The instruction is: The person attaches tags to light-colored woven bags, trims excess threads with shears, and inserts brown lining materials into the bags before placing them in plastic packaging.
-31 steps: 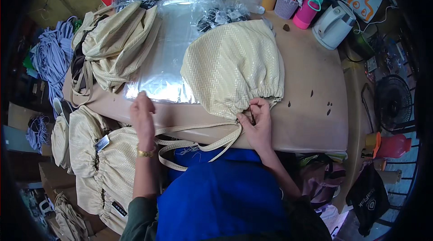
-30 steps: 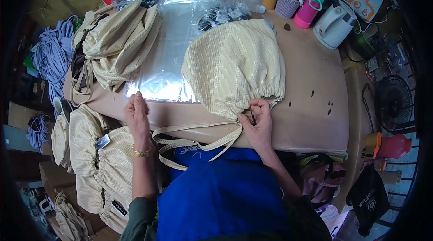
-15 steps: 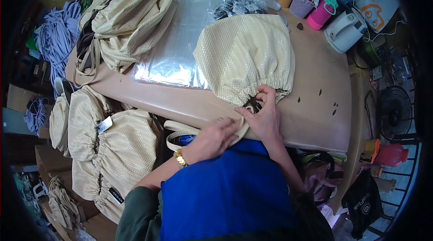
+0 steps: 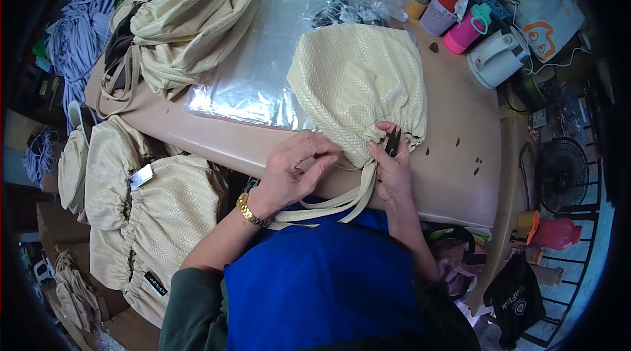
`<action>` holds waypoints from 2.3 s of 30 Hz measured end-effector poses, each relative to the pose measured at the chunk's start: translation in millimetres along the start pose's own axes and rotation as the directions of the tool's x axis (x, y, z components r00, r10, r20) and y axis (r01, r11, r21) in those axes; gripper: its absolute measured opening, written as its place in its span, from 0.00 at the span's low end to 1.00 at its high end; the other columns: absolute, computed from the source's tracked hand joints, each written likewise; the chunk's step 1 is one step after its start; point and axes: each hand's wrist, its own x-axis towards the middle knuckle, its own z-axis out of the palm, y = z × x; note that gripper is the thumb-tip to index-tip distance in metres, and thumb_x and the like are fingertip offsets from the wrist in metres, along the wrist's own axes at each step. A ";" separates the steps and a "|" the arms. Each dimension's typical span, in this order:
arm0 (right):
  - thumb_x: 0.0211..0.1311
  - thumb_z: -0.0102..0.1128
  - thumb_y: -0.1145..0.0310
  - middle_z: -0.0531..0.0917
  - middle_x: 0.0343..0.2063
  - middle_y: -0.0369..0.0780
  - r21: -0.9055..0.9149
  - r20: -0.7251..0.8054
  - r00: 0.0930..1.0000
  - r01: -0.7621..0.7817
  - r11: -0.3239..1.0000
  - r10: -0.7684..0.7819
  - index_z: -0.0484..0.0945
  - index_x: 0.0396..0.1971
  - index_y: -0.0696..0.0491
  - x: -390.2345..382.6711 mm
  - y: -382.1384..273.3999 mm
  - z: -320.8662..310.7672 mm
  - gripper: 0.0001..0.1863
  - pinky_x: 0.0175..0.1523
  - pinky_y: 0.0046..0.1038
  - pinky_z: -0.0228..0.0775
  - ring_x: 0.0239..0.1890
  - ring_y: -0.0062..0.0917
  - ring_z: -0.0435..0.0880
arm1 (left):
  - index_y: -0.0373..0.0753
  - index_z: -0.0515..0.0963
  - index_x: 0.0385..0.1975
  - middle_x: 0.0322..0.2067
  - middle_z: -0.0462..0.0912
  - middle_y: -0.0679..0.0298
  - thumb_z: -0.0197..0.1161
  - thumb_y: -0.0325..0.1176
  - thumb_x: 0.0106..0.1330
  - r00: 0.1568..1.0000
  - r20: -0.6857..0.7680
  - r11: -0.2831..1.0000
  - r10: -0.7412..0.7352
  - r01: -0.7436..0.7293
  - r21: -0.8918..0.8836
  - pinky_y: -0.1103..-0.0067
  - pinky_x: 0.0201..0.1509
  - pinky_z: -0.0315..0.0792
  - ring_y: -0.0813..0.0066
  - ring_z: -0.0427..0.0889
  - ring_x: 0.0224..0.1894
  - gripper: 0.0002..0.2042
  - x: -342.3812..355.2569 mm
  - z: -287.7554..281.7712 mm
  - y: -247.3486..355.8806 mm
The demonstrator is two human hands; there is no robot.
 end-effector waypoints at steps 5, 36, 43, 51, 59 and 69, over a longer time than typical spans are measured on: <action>0.62 0.60 0.81 0.77 0.36 0.36 0.221 -0.125 0.967 -0.192 0.956 0.224 0.71 0.50 0.52 -10.1 -4.8 3.5 0.17 0.40 0.21 0.74 0.35 0.18 0.79 | 0.36 0.83 0.45 0.44 0.82 0.58 0.75 0.27 0.52 0.989 0.073 0.979 -0.131 0.141 -0.146 0.77 0.54 0.73 0.67 0.80 0.48 0.19 13.9 33.6 -22.7; 0.55 0.65 0.71 0.73 0.40 0.39 -0.857 0.508 0.861 0.508 0.085 -0.017 0.74 0.50 0.51 -19.2 -69.7 18.0 0.21 0.42 0.38 0.72 0.39 0.37 0.80 | 0.33 0.72 0.30 0.56 0.70 0.52 0.60 0.24 0.67 0.964 0.164 0.808 -0.209 0.265 -0.526 0.73 0.64 0.67 0.66 0.74 0.57 0.05 -5.6 38.2 -53.7; 0.54 0.64 0.74 0.73 0.37 0.40 -0.823 0.553 0.831 0.555 -0.120 0.050 0.75 0.42 0.52 -11.5 -74.7 40.5 0.14 0.42 0.35 0.65 0.37 0.32 0.79 | 0.32 0.73 0.30 0.56 0.68 0.53 0.62 0.23 0.65 0.976 0.126 0.870 -0.178 0.216 -0.444 0.73 0.65 0.66 0.65 0.72 0.59 0.04 -6.8 38.6 -47.7; 0.52 0.65 0.74 0.73 0.33 0.39 -0.751 0.654 0.753 0.634 -0.184 -0.072 0.78 0.42 0.53 -19.1 -50.7 23.5 0.15 0.41 0.33 0.64 0.35 0.31 0.78 | 0.34 0.75 0.26 0.54 0.65 0.55 0.64 0.29 0.65 0.984 0.052 0.930 -0.172 0.179 -0.321 0.73 0.64 0.65 0.66 0.70 0.58 0.08 -15.4 43.8 -42.5; 0.53 0.70 0.73 0.75 0.33 0.37 -0.786 0.214 0.973 0.223 0.577 -0.084 0.80 0.38 0.58 -27.8 -43.1 -14.2 0.13 0.37 0.26 0.71 0.32 0.23 0.78 | 0.34 0.75 0.24 0.30 0.71 0.63 0.69 0.27 0.61 0.861 0.476 0.878 -0.182 0.360 -0.315 0.78 0.39 0.69 0.75 0.73 0.28 0.09 -46.3 -6.8 -40.4; 0.53 0.68 0.76 0.75 0.27 0.33 -0.564 0.084 0.995 0.008 0.826 0.048 0.80 0.36 0.61 -29.2 0.3 -1.6 0.10 0.36 0.15 0.68 0.29 0.14 0.74 | 0.37 0.77 0.54 0.55 0.79 0.54 0.70 0.27 0.56 0.994 0.085 0.998 -0.064 0.062 0.028 0.70 0.63 0.70 0.58 0.77 0.59 0.23 0.2 39.0 -21.6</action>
